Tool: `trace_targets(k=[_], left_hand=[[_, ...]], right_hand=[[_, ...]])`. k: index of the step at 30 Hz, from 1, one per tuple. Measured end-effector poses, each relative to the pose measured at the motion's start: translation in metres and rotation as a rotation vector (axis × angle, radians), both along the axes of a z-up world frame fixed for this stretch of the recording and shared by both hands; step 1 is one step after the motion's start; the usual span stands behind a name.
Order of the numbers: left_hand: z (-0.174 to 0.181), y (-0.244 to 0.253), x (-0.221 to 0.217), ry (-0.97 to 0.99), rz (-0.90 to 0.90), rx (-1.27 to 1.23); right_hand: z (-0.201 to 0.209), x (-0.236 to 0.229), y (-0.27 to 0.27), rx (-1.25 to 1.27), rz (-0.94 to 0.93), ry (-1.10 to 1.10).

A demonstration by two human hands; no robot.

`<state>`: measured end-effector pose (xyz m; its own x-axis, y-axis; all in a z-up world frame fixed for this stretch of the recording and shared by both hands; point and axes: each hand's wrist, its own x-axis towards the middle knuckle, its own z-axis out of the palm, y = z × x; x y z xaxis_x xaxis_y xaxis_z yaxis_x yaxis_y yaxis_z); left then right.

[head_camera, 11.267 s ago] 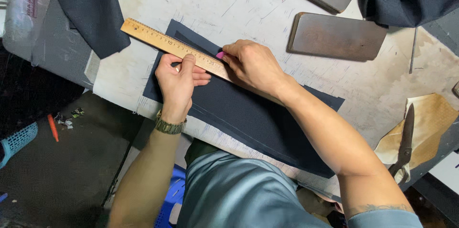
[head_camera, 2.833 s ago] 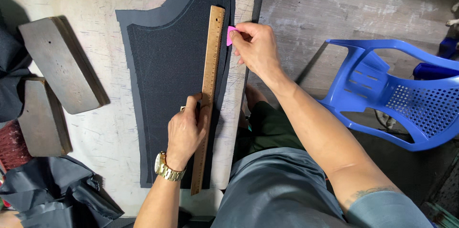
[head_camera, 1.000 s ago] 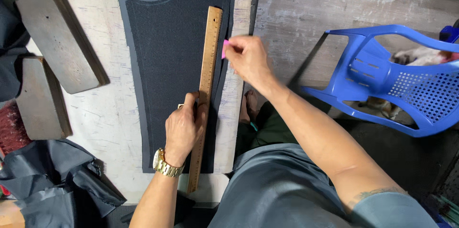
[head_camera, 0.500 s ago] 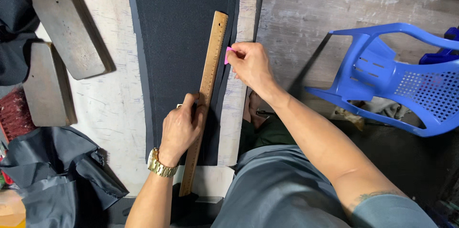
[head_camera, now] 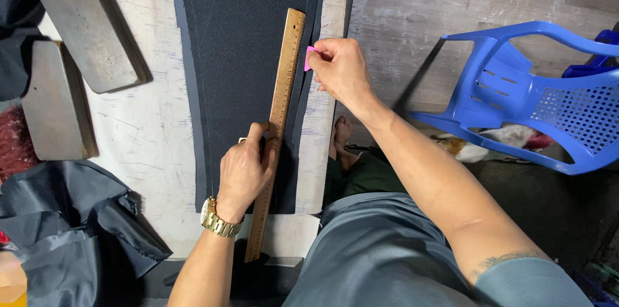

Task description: The person uses a pink chalk to mark fabric along a wooden ruler, aligns fabric pieces, and irons them using a steam iron and a wooden block.

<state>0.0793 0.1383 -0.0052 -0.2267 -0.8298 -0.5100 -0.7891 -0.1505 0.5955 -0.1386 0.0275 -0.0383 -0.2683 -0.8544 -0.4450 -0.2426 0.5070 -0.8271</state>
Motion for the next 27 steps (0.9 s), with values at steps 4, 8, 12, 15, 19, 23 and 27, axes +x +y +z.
trace_targets(k=[4,8,12,15,19,23,27], left_hand=[[0.002,0.001,-0.001,0.009,0.013,-0.017],[-0.001,0.002,0.0,0.019,0.019,-0.019],[0.0,0.003,-0.001,0.018,0.025,-0.03],[-0.003,0.005,0.0,-0.008,0.018,-0.055],[-0.002,0.004,0.0,0.014,0.009,-0.083],[-0.003,0.006,0.004,0.013,-0.015,-0.066],[-0.001,0.016,0.012,0.011,-0.031,-0.051]], right_hand=[[0.004,0.001,0.0,-0.016,-0.003,0.001],[0.002,0.0,0.0,-0.031,0.013,0.011],[0.009,0.004,0.006,-0.041,0.033,0.018],[0.013,0.009,0.021,-0.001,0.063,0.012],[0.002,0.017,0.054,0.065,0.128,-0.004],[0.012,0.023,0.063,0.076,0.102,-0.063],[0.001,0.023,0.065,0.072,0.061,-0.055]])
